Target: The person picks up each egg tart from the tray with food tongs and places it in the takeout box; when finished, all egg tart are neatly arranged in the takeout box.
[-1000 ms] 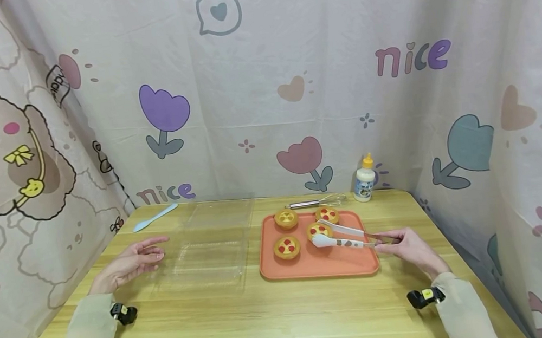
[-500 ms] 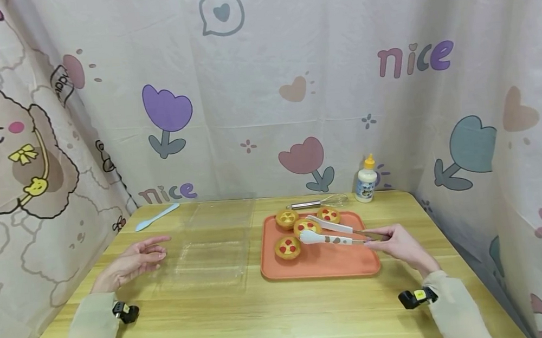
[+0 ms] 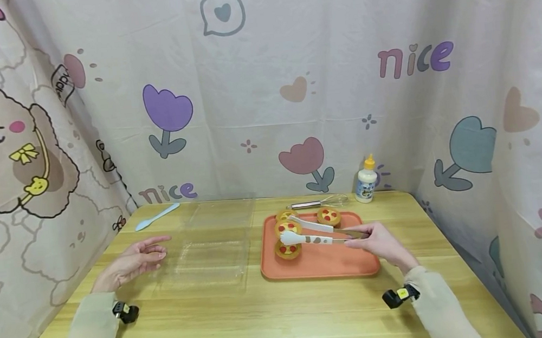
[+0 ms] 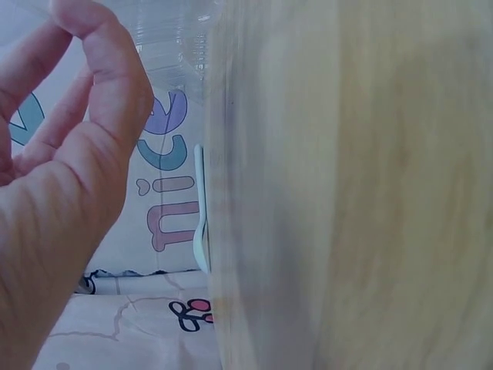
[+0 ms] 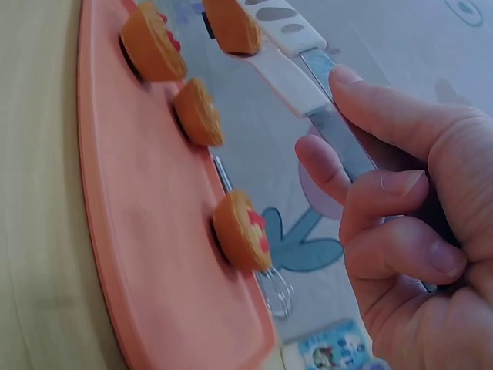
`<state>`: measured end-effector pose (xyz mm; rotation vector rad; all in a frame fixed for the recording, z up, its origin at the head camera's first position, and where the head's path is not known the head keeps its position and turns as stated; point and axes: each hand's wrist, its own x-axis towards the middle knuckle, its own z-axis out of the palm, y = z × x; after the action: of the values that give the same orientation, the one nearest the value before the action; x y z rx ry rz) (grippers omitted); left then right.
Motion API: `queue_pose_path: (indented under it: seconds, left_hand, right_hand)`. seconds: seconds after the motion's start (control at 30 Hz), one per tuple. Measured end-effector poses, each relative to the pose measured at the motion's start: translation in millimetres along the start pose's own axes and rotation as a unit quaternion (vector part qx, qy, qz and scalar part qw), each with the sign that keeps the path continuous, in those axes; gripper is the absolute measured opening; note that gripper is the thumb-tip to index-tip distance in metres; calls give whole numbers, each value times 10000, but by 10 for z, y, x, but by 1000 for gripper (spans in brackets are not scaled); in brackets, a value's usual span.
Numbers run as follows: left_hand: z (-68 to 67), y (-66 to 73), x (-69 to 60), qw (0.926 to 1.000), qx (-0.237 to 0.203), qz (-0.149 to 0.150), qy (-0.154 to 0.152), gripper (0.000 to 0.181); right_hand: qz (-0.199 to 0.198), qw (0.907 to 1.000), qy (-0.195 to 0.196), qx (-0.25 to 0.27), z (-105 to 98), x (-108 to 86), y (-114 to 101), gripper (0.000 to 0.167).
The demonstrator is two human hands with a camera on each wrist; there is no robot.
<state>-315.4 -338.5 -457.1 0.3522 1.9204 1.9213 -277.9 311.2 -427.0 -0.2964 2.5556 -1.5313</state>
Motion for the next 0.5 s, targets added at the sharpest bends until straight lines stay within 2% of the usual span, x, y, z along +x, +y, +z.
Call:
queue_pose_path:
  seconds: [0.33,0.5]
  left_hand:
    - [13,5,-4,10000,4,7,7,46]
    - [13,6,-15,10000,31,39,-4,55]
  right_hand:
    - [-44,9997,-13,-240,212,126,-88,54]
    - [-45,9995,22,-310,345,185,-163,51]
